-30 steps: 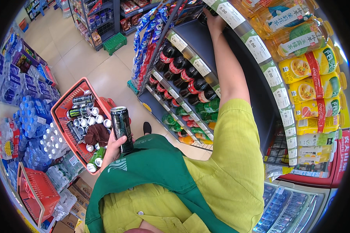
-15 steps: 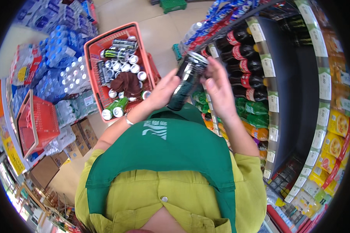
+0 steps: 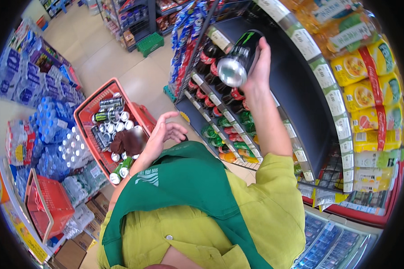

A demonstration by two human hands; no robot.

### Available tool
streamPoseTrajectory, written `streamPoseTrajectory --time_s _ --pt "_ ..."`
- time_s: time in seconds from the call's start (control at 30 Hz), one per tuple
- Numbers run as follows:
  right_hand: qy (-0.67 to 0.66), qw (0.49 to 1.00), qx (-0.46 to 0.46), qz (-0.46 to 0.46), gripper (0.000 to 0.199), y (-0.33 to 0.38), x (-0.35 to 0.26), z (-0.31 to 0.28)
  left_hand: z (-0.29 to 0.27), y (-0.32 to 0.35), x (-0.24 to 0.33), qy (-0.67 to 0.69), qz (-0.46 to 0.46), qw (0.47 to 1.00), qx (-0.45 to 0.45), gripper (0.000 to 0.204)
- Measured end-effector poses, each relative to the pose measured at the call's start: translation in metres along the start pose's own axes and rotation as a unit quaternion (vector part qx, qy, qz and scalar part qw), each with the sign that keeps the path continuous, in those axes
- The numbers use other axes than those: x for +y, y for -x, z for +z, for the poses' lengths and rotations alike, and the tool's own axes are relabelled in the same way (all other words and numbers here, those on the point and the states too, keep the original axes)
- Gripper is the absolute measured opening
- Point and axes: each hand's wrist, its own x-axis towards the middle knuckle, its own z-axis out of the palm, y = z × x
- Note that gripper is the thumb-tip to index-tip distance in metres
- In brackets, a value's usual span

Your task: The person picks up several cans of drinks from a basket and places them onto a shelf in a store.

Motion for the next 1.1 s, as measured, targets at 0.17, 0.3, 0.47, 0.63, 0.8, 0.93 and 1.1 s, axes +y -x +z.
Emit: streamPoseTrajectory --time_s 0.17,0.3,0.47,0.63,0.8,0.93,1.1 --pt "0.119 0.972 0.151 -0.134 0.037 -0.075 -0.056 -0.041 0.002 0.013 -0.009 0.060 -0.029 0.997 0.033 0.047" --pt "0.318 0.880 0.146 -0.322 0.054 -0.118 -0.056 -0.048 0.001 0.019 -0.014 0.053 -0.037 0.996 0.056 0.039" --pt "0.474 0.798 0.103 -0.358 0.057 -0.146 -0.054 -0.035 0.000 0.028 -0.025 0.066 -0.036 0.992 0.097 0.030" --pt "0.532 0.776 0.056 -0.333 0.066 -0.157 -0.056 -0.029 -0.001 0.031 -0.028 0.066 -0.035 0.989 0.126 0.025" --pt "0.543 0.786 -0.093 -0.281 0.064 -0.171 -0.079 -0.049 -0.003 0.033 -0.029 0.048 -0.040 0.988 0.144 0.022" --pt "0.553 0.734 -0.062 -0.389 0.055 -0.152 -0.059 -0.022 -0.008 0.037 -0.034 0.054 -0.054 0.985 0.157 0.021" --pt "0.477 0.798 -0.108 -0.351 0.056 -0.167 -0.055 -0.039 -0.012 0.039 -0.036 0.057 -0.048 0.984 0.161 0.020"
